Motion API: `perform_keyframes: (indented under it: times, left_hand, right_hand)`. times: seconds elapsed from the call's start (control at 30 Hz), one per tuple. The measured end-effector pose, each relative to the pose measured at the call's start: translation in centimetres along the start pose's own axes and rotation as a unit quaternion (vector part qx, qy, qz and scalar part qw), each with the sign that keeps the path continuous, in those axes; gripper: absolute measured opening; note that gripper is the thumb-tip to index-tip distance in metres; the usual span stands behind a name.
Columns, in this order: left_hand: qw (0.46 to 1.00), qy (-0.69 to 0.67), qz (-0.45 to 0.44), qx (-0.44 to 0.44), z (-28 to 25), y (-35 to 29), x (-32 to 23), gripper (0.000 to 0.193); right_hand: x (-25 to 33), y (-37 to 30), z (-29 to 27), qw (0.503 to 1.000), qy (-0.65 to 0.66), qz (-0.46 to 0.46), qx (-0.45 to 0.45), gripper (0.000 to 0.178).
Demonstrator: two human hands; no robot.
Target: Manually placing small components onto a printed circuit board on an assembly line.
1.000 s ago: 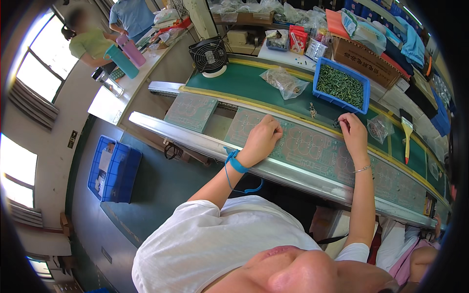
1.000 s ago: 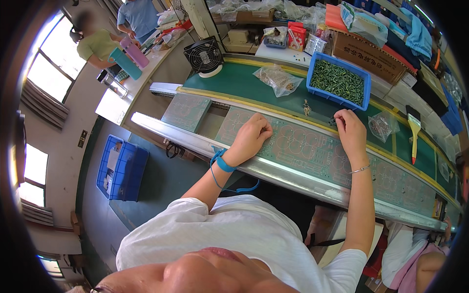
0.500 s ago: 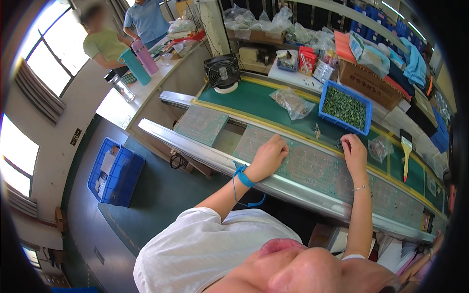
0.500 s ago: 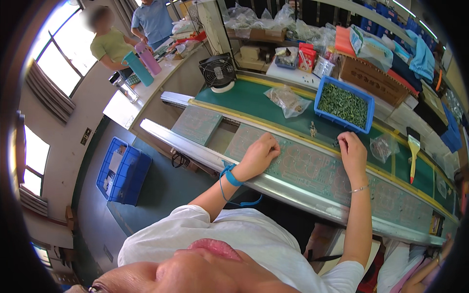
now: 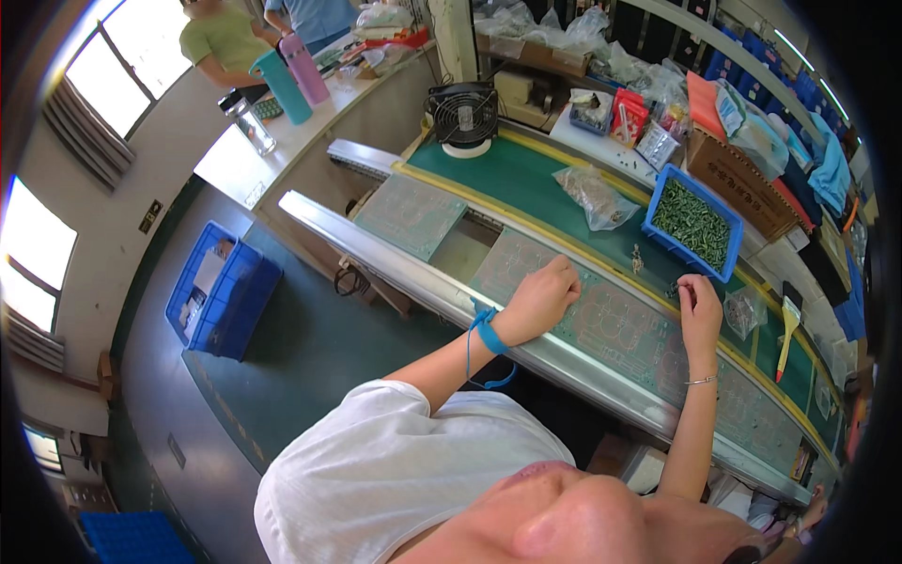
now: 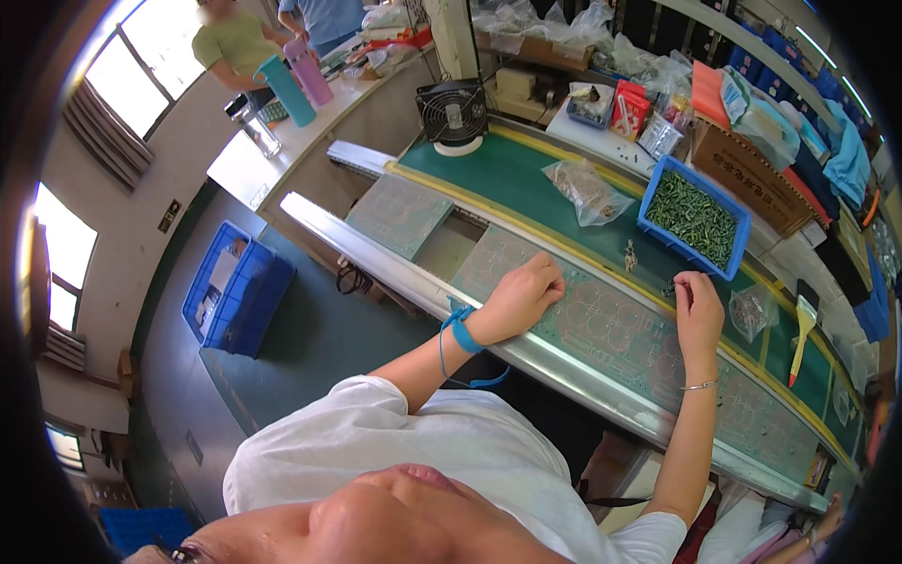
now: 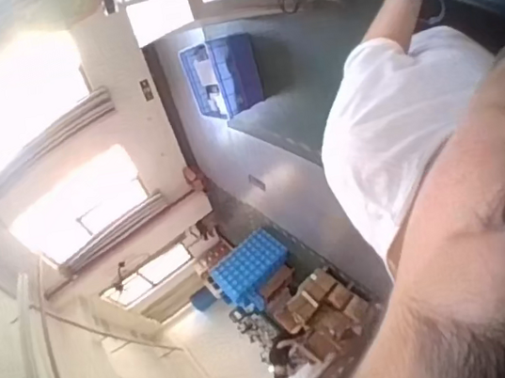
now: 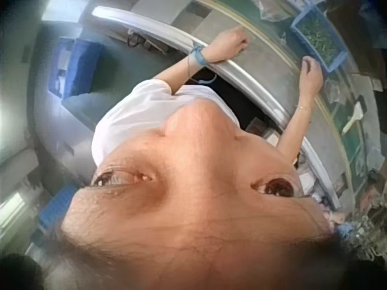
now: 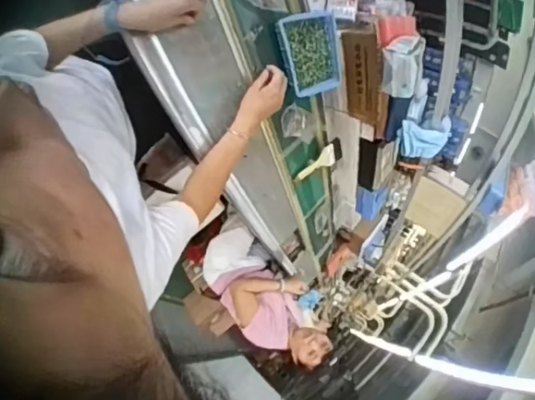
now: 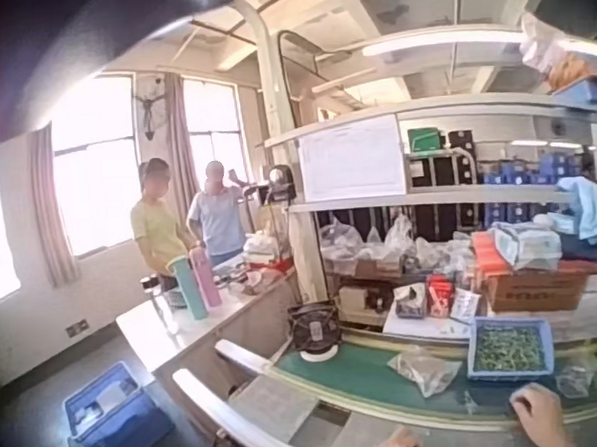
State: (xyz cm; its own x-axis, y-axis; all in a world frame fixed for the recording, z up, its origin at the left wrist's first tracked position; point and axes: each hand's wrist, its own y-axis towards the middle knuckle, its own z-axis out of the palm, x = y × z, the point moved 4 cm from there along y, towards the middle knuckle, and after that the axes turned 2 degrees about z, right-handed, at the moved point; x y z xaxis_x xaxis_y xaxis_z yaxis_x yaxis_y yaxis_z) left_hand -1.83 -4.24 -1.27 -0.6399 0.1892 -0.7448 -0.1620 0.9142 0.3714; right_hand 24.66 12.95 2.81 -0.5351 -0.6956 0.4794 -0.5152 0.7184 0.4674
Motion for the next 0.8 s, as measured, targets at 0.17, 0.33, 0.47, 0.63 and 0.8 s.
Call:
perform_keyframes:
  times: [0.17, 0.33, 0.47, 0.63, 0.8]
  left_hand:
    - [1.000, 0.017, 0.012, 0.003, -0.2, -0.2, -0.4, 0.009]
    - [0.999, 0.023, 0.035, -0.025, 0.4, -1.0, -0.3, 0.007]
    - [1.000, 0.013, 0.009, 0.004, 1.3, -0.3, 0.2, 0.005]
    - [0.999, -0.024, 0.020, -0.044, -1.2, -0.4, -0.3, 0.007]
    - [0.997, -0.065, -0.014, -0.028, -0.1, -0.3, 0.0, 0.007]
  right_hand:
    - [0.0, -0.4, -0.3, 1.000, -0.001, -0.016, -0.003, 0.004]
    - [0.3, -0.3, -0.2, 1.000, 0.017, 0.011, -0.008, 0.005]
    - [-0.4, -0.2, -0.4, 0.999, -0.021, -0.023, -0.029, 0.005]
    - [1.2, 0.7, -0.4, 1.000, 0.002, -0.022, -0.014, 0.006]
    - [-0.4, -0.3, -0.1, 1.000, -0.003, 0.014, -0.007, 0.006]
